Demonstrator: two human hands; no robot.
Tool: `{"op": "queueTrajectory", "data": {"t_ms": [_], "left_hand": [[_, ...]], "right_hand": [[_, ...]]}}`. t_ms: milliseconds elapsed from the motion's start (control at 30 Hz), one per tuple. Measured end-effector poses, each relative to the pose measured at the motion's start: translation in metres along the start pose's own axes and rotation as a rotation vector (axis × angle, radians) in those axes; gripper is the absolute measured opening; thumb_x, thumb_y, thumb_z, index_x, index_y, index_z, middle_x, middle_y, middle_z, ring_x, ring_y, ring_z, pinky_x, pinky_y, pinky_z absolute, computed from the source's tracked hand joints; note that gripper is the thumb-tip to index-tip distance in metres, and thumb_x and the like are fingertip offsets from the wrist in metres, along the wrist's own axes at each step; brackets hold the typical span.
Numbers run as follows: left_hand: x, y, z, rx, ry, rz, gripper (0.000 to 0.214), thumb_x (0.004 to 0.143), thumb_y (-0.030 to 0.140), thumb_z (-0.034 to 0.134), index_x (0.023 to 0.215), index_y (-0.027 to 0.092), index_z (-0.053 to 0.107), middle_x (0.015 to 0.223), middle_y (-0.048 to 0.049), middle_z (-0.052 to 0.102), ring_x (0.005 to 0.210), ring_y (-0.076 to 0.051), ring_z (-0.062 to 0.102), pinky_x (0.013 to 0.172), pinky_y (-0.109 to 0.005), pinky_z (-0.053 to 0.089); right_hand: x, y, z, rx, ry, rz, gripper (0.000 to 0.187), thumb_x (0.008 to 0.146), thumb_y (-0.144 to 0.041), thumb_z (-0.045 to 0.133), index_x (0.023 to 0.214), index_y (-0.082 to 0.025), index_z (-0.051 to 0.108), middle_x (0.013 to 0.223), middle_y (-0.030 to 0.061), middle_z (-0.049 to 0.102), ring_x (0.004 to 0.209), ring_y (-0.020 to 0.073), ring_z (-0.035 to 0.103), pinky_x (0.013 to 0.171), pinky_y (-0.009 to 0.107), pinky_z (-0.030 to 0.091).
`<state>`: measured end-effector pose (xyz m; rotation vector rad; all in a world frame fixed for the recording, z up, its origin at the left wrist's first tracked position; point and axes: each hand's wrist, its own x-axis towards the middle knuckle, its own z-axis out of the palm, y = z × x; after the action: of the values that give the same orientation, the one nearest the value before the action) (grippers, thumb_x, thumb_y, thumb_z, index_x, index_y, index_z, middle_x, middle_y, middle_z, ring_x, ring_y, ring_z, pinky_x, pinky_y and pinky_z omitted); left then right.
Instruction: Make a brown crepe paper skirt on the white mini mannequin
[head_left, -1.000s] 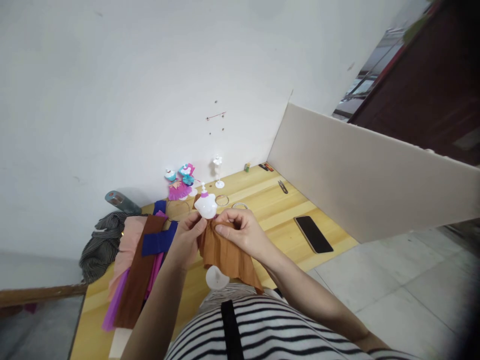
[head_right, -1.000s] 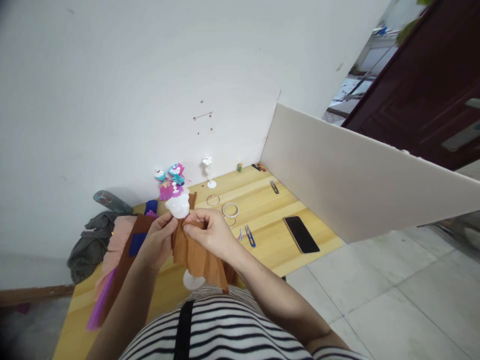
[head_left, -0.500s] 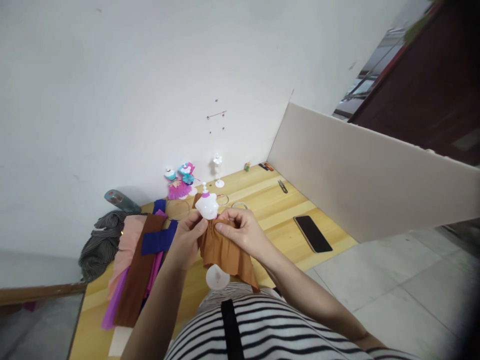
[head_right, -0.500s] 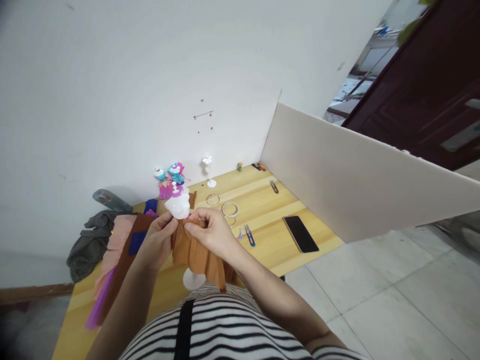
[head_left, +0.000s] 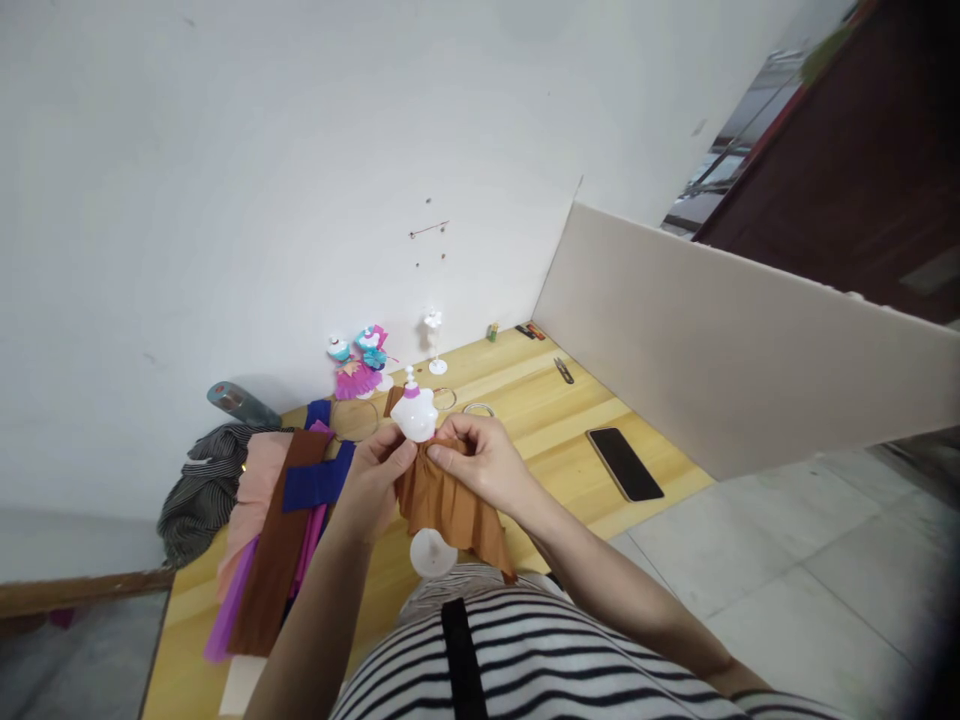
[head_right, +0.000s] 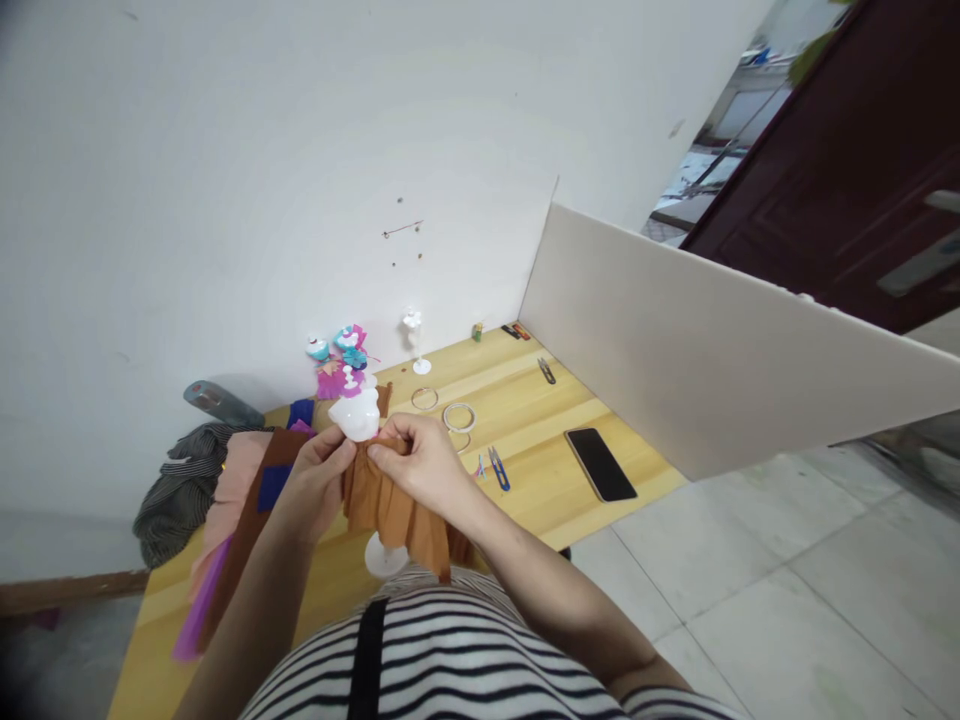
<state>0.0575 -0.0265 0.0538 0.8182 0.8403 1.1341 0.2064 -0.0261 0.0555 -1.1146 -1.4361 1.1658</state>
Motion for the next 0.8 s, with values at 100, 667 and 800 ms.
{"op": "queueTrajectory", "data": {"t_ms": [100, 667, 800], "left_hand": [[-0.001, 0.000, -0.001, 0.016, -0.021, 0.005, 0.034, 0.064, 0.028, 0.078, 0.096, 0.017, 0.074, 0.095, -0.0090, 0.074, 0.099, -0.027, 0.065, 0.089, -0.037, 0.048], [-0.002, 0.000, -0.005, -0.086, -0.015, -0.105, 0.037, 0.065, 0.030, 0.077, 0.099, 0.016, 0.073, 0.095, -0.0109, 0.074, 0.095, -0.028, 0.067, 0.087, -0.037, 0.050], [-0.002, 0.000, -0.004, -0.093, -0.015, -0.125, 0.038, 0.066, 0.031, 0.077, 0.100, 0.016, 0.073, 0.096, -0.0112, 0.074, 0.096, -0.028, 0.067, 0.086, -0.037, 0.050]], "right_hand": [[0.001, -0.001, 0.000, 0.008, -0.002, 0.027, 0.024, 0.068, -0.034, 0.059, 0.057, -0.018, 0.044, 0.055, -0.0046, 0.039, 0.052, 0.0085, 0.034, 0.051, 0.022, 0.027], [0.009, 0.000, -0.003, 0.110, -0.093, 0.043, 0.022, 0.066, -0.033, 0.060, 0.058, -0.017, 0.048, 0.052, -0.0056, 0.040, 0.049, 0.0075, 0.033, 0.049, 0.022, 0.025], [0.007, -0.001, -0.002, 0.103, -0.067, 0.034, 0.019, 0.065, -0.032, 0.059, 0.058, -0.017, 0.049, 0.053, -0.0048, 0.042, 0.049, 0.0078, 0.034, 0.049, 0.023, 0.027]]}}
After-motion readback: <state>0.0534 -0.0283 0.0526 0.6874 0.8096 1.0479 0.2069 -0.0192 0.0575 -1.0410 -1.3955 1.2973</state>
